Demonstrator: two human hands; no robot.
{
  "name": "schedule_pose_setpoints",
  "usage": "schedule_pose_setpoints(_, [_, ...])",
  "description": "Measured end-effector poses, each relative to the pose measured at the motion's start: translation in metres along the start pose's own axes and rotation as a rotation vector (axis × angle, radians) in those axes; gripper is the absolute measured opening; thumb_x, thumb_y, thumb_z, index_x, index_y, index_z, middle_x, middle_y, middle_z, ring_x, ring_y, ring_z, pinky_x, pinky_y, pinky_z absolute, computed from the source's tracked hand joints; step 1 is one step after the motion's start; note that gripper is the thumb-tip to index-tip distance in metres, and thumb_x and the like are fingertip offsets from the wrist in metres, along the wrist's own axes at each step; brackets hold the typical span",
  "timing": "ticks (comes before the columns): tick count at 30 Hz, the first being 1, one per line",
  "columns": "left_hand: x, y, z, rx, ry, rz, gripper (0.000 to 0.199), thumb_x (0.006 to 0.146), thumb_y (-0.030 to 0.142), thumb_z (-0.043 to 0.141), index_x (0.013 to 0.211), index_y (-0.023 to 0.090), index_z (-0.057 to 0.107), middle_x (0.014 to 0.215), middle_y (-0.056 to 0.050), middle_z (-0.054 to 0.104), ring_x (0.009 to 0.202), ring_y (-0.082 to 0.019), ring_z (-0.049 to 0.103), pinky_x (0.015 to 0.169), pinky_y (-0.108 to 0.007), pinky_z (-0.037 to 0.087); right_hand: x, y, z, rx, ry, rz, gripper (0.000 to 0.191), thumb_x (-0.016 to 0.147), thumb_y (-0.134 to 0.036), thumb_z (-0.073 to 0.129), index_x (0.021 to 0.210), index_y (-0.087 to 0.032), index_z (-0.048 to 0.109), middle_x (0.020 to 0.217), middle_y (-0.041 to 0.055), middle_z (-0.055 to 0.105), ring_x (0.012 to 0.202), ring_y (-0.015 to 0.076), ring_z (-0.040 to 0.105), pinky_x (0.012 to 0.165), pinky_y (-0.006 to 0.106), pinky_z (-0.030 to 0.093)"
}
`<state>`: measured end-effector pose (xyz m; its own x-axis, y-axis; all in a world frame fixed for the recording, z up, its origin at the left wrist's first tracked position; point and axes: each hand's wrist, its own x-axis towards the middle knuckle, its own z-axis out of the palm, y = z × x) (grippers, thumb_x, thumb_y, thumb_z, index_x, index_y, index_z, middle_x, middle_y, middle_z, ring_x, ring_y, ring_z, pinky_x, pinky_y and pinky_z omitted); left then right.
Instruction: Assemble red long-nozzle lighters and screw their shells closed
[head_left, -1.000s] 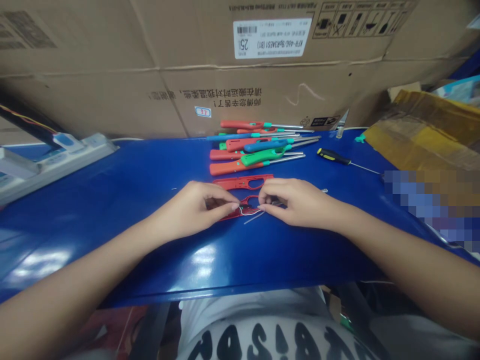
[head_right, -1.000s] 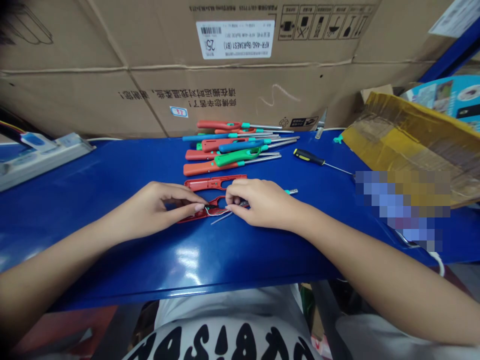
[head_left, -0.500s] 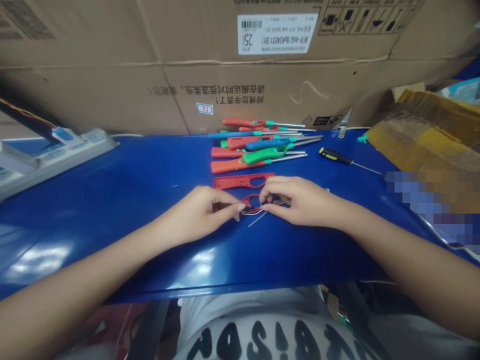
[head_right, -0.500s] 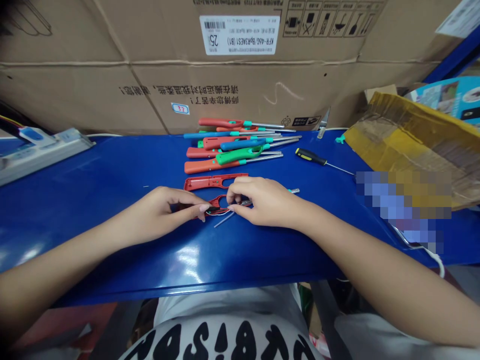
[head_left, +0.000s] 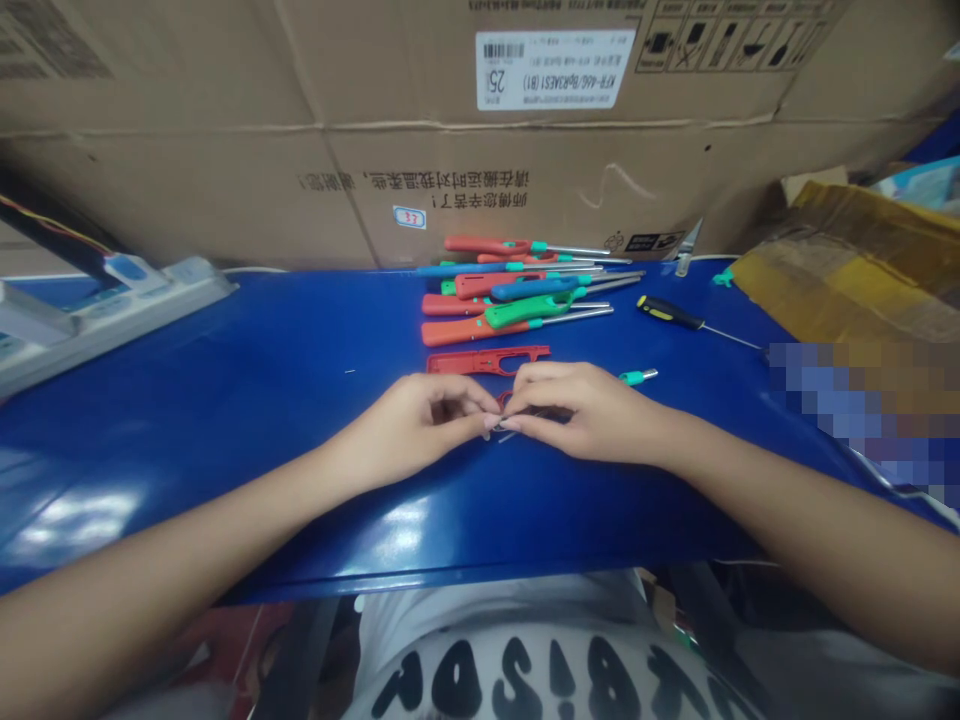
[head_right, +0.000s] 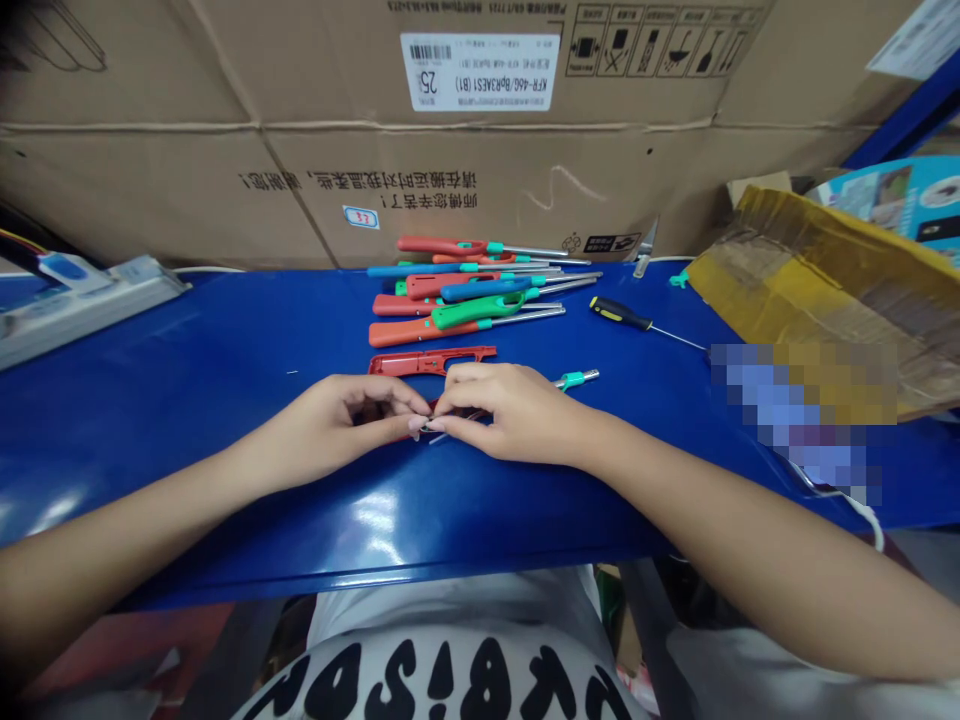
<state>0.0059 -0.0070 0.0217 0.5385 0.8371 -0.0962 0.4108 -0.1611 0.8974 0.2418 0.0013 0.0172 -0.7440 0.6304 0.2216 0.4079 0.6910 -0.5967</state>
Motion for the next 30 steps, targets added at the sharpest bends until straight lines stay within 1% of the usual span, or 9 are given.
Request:
schedule_pose_setpoints(4, [-0.002,0.003,0.003,0.018,0.04,-0.004,0.029,0.085,0.041,0.072,0.101,0.018,0.072,0.082,-0.002,0.073,0.071,-0.014,0.066,0.064,-0.023,0.049,0.0,0.003,0.001,0.064,0.028,-0.026,0.015,0.096,-0.024,0.061,0.092,-0.018,0.074,0.091,0.004,0.068,0.078,0.0123,0.062,0.072,0.025,0.048])
schedule_pose_setpoints(9, [-0.001,0.004,0.001,-0.029,-0.023,-0.016,0.027,0.082,0.035,0.075,0.103,0.017,0.072,0.084,-0.003,0.075,0.073,-0.014,0.067,0.069,-0.024,0.052,-0.001,0.0,-0.003,0.086,-0.033,0.019,0.014,0.093,-0.027,0.067,0.102,-0.021,0.076,0.103,0.0048,0.069,0.09,0.0143,0.066,0.08,0.027,0.051])
schedule_pose_setpoints(12, [0.0,0.003,0.0,-0.041,0.009,-0.02,0.026,0.084,0.034,0.073,0.103,0.017,0.073,0.084,-0.003,0.075,0.074,-0.015,0.068,0.07,-0.024,0.053,-0.001,-0.001,-0.003,0.054,-0.052,0.016,0.016,0.091,-0.025,0.07,0.105,-0.023,0.077,0.106,0.0045,0.068,0.093,0.0151,0.066,0.082,0.027,0.05])
schedule_pose_setpoints(15, [0.0,0.004,0.0,-0.029,0.055,-0.005,0.026,0.086,0.036,0.071,0.102,0.016,0.074,0.083,-0.004,0.075,0.073,-0.014,0.067,0.069,-0.024,0.053,0.0,0.003,0.0,0.08,0.004,0.002,0.014,0.092,-0.023,0.069,0.102,-0.021,0.078,0.1,0.0042,0.068,0.086,0.0134,0.065,0.078,0.026,0.049])
schedule_pose_setpoints(17, [-0.001,0.003,-0.001,0.041,0.096,0.035,0.027,0.086,0.035,0.071,0.103,0.016,0.075,0.084,-0.004,0.074,0.068,-0.013,0.064,0.063,-0.023,0.052,0.002,0.006,0.004,0.098,0.08,0.022,0.013,0.092,-0.022,0.067,0.099,-0.019,0.078,0.093,0.0038,0.067,0.079,0.0121,0.062,0.073,0.025,0.049])
schedule_pose_setpoints(21, [-0.003,0.001,-0.003,0.24,0.143,0.18,0.025,0.085,0.03,0.072,0.105,0.017,0.077,0.099,-0.007,0.073,0.061,-0.01,0.061,0.056,-0.023,0.05,0.003,0.01,0.008,0.055,0.193,0.067,0.01,0.09,-0.018,0.069,0.093,-0.015,0.078,0.082,0.0029,0.065,0.071,0.0108,0.059,0.066,0.023,0.045])
schedule_pose_setpoints(23, [-0.004,0.0,-0.003,0.34,0.134,0.26,0.02,0.088,0.026,0.068,0.103,0.017,0.078,0.103,-0.008,0.073,0.067,-0.012,0.065,0.062,-0.024,0.053,0.004,0.01,0.01,0.028,0.208,0.079,0.008,0.089,-0.018,0.071,0.091,-0.015,0.078,0.081,0.0019,0.064,0.068,0.0096,0.056,0.063,0.023,0.044])
schedule_pose_setpoints(26, [-0.003,-0.004,-0.004,0.488,0.108,0.387,0.02,0.095,0.021,0.06,0.099,0.018,0.079,0.102,-0.008,0.074,0.086,-0.017,0.07,0.078,-0.027,0.056,0.004,0.01,0.011,-0.003,0.212,0.093,0.005,0.087,-0.019,0.073,0.088,-0.017,0.077,0.078,0.0,0.063,0.063,0.0084,0.053,0.061,0.022,0.042])
schedule_pose_setpoints(30, [-0.003,-0.01,-0.003,0.581,0.082,0.485,0.025,0.1,0.02,0.054,0.1,0.017,0.079,0.102,-0.008,0.074,0.091,-0.017,0.071,0.086,-0.03,0.057,0.004,0.01,0.012,-0.031,0.195,0.063,0.009,0.086,-0.017,0.075,0.095,-0.018,0.077,0.083,0.001,0.066,0.072,0.0104,0.06,0.068,0.022,0.046])
